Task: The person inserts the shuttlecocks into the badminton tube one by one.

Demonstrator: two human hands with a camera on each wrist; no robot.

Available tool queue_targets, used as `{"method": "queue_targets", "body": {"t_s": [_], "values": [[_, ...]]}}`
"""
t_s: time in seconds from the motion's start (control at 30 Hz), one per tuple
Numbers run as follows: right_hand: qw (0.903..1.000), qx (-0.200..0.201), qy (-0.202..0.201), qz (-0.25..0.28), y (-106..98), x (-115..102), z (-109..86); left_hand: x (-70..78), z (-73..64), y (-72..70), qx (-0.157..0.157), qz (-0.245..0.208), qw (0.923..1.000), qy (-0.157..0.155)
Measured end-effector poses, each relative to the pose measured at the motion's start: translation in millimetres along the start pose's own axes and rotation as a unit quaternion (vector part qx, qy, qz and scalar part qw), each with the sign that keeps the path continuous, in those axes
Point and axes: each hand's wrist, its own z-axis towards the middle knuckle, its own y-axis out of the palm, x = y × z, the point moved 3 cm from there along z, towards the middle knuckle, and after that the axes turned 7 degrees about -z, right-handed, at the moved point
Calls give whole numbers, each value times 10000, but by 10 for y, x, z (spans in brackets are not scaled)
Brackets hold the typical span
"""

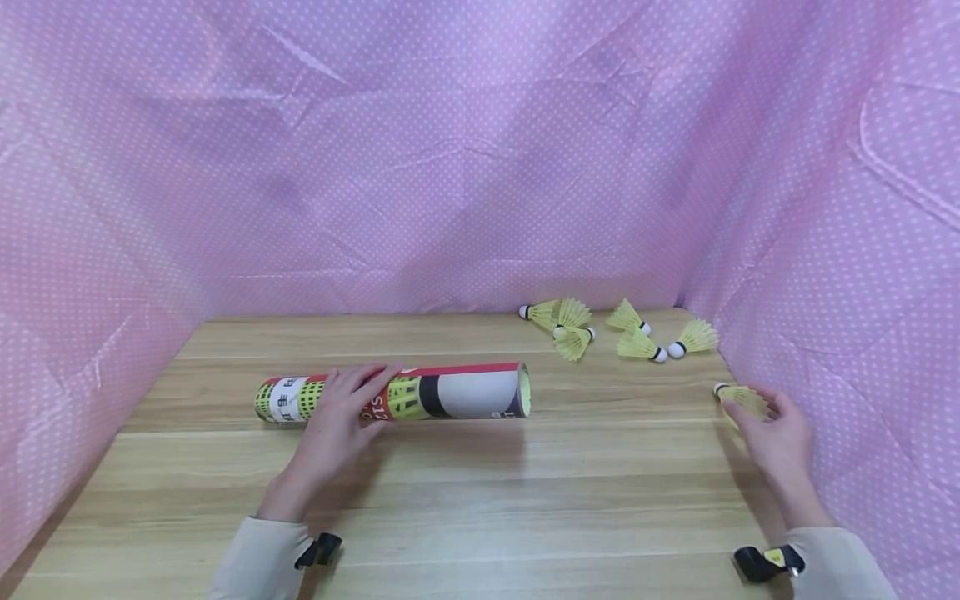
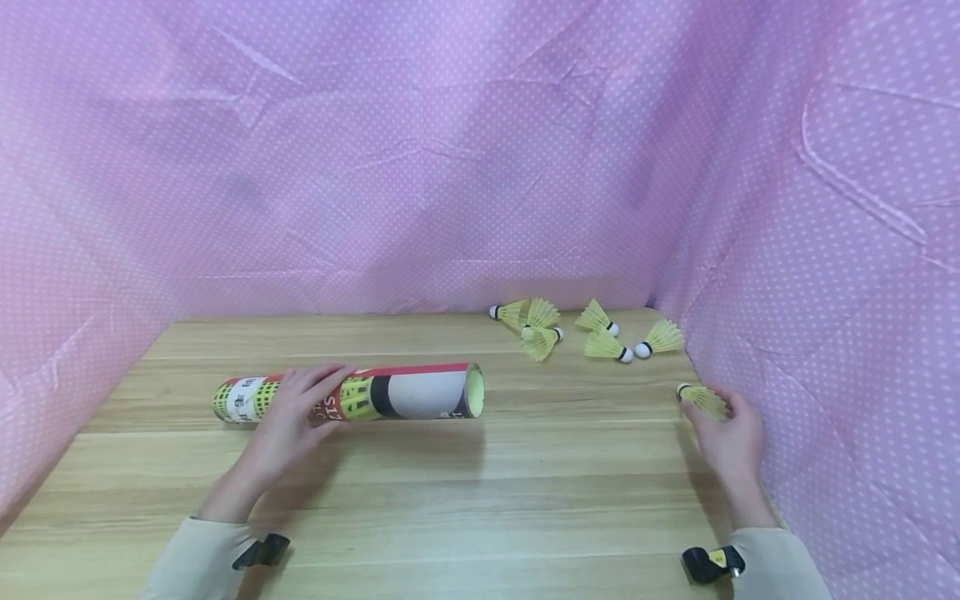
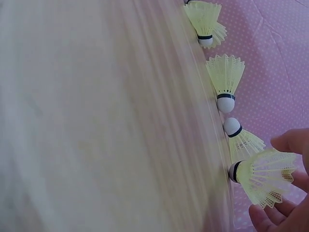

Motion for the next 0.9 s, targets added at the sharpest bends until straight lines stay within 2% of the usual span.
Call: {"method": "queue_targets", "body": {"t_s": [0.27,0.63,0.73,0.9], "values": [[9994,248,-108,-204,0,10,-15,7,-6,-7,-16,-27,10000,-35],[9999,-111,-55,-38,29,-54,-35,-10,12,8,119,56,9998,165],[9997,-128,-198,88,55,-88,-42,-16,13,11,114,65,9998,151],[9955,-342,-499,734,115,-159,-55,-15,16,11,75,70,9999,125]]}}
